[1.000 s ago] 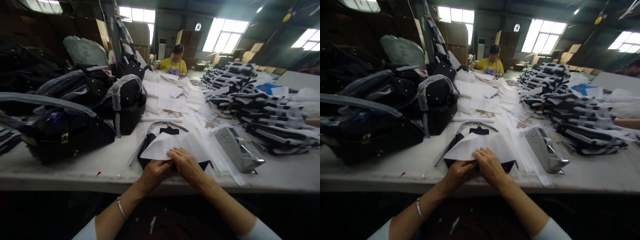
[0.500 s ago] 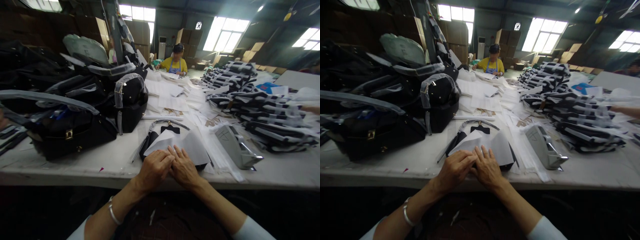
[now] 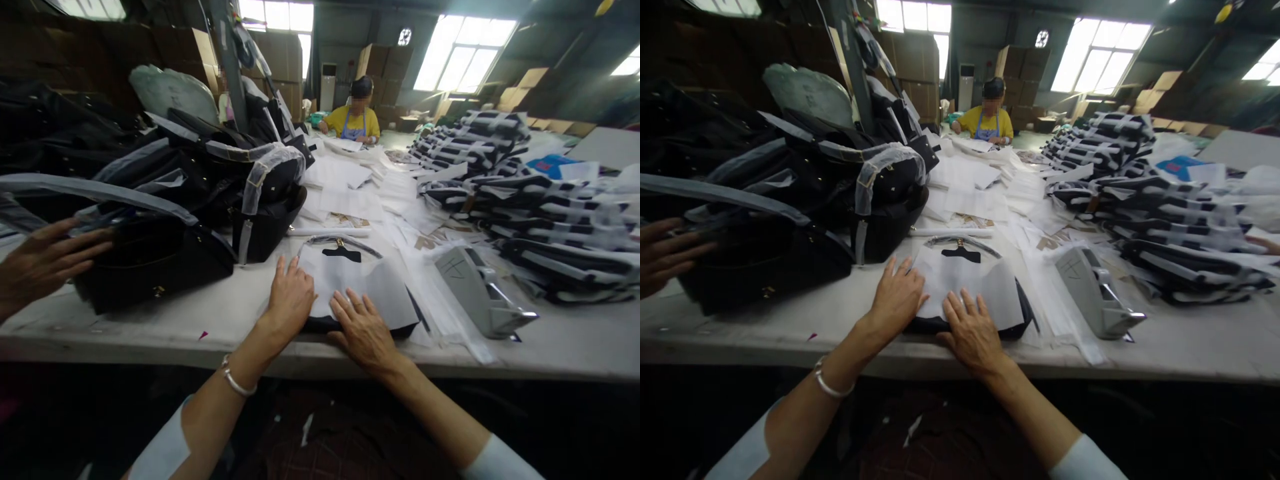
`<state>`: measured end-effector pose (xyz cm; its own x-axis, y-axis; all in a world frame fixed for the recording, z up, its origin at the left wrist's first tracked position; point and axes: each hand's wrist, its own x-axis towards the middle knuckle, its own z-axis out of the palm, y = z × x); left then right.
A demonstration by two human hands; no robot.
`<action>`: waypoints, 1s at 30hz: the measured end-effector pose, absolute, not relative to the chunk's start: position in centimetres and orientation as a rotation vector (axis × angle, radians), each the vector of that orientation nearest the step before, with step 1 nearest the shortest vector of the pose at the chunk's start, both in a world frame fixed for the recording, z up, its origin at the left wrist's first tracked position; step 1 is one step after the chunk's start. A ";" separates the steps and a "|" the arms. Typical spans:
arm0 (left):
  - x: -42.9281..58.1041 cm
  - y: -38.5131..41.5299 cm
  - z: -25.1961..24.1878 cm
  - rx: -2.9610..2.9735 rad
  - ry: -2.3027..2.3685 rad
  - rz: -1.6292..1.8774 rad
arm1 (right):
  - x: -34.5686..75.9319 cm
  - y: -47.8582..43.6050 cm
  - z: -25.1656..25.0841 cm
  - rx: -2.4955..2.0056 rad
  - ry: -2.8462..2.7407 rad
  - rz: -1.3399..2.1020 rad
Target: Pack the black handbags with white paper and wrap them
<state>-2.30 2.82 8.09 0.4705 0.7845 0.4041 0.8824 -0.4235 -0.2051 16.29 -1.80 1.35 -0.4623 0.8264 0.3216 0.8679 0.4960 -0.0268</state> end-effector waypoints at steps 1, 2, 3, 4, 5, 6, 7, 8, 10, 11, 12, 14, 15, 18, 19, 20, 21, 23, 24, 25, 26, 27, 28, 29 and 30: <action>-1.8 2.4 8.4 -2.350 -1.327 -0.379 | 16.3 -1.8 1.4 -1.431 -2.455 -0.198; -1.2 2.2 8.6 -2.394 -1.248 -0.406 | 16.3 -1.8 1.5 -1.431 -2.460 -0.195; -0.6 2.2 8.5 -2.460 -1.182 -0.419 | 16.3 -1.8 1.6 -1.431 -2.462 -0.192; -0.1 2.3 8.1 -2.536 -1.142 -0.411 | 16.3 -1.8 1.6 -1.431 -2.463 -0.189; 0.2 2.4 7.6 -2.606 -1.133 -0.383 | 16.3 -1.9 1.6 -1.431 -2.462 -0.185; 0.5 2.6 6.9 -2.659 -1.153 -0.343 | 16.3 -1.9 1.6 -1.432 -2.461 -0.180; 0.5 2.8 6.1 -2.685 -1.189 -0.308 | 16.3 -1.9 1.5 -1.432 -2.458 -0.176; 0.4 3.0 5.3 -2.686 -1.229 -0.294 | 16.3 -1.9 1.4 -1.430 -2.456 -0.174; 0.0 3.1 3.8 -2.667 -1.255 -0.313 | 16.3 -1.9 1.3 -1.425 -2.447 -0.179; -0.3 3.1 3.3 -2.662 -1.257 -0.335 | 16.4 -1.9 1.3 -1.427 -2.441 -0.183; -0.6 3.0 2.8 -2.658 -1.260 -0.359 | 16.5 -1.8 1.4 -1.434 -2.436 -0.186; -0.9 3.0 2.2 -2.659 -1.264 -0.400 | 16.8 -1.6 1.8 -1.466 -2.441 -0.183; -1.0 3.0 2.0 -2.662 -1.266 -0.418 | 17.1 -1.5 2.1 -1.483 -2.451 -0.183; -1.0 3.1 1.6 -2.645 -1.275 -0.518 | 18.1 -1.3 2.9 -1.510 -2.496 -0.211; -1.0 3.1 1.5 -2.625 -1.282 -0.570 | 18.4 -1.2 3.0 -1.510 -2.509 -0.227; -1.0 3.0 1.4 -2.602 -1.286 -0.623 | 18.7 -1.2 2.9 -1.505 -2.520 -0.248; -1.1 2.9 1.4 -2.588 -1.279 -0.670 | 19.0 -1.3 2.6 -1.495 -2.527 -0.276; -1.3 2.5 1.6 -2.618 -1.189 -0.715 | 19.5 -1.3 1.6 -1.456 -2.517 -0.364; -1.4 2.2 1.7 -2.660 -1.107 -0.709 | 19.7 -1.3 0.9 -1.422 -2.500 -0.425; -1.5 2.1 1.8 -2.721 -0.993 -0.673 | 20.0 -1.2 0.1 -1.379 -2.471 -0.492; -1.6 2.0 2.0 -2.757 -0.907 -0.633 | 20.3 -1.0 -0.7 -1.333 -2.440 -0.550; -1.6 1.9 2.1 -2.772 -0.847 -0.603 | 20.6 -0.7 -1.5 -1.281 -2.422 -0.598; -1.6 1.9 2.3 -2.775 -0.820 -0.581 | 21.0 -0.4 -2.2 -1.223 -2.413 -0.638; -1.5 2.0 2.4 -2.769 -0.813 -0.569 | 21.3 0.0 -2.8 -1.173 -2.404 -0.676; -1.4 2.0 2.6 -2.755 -0.824 -0.557 | 21.6 0.4 -3.3 -1.122 -2.389 -0.711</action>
<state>-1.37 1.96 2.60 0.7719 0.4831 0.4133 0.5635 -0.8209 -0.0928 21.58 0.43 -3.34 -0.5944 0.5848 0.5520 0.7915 0.5470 0.2727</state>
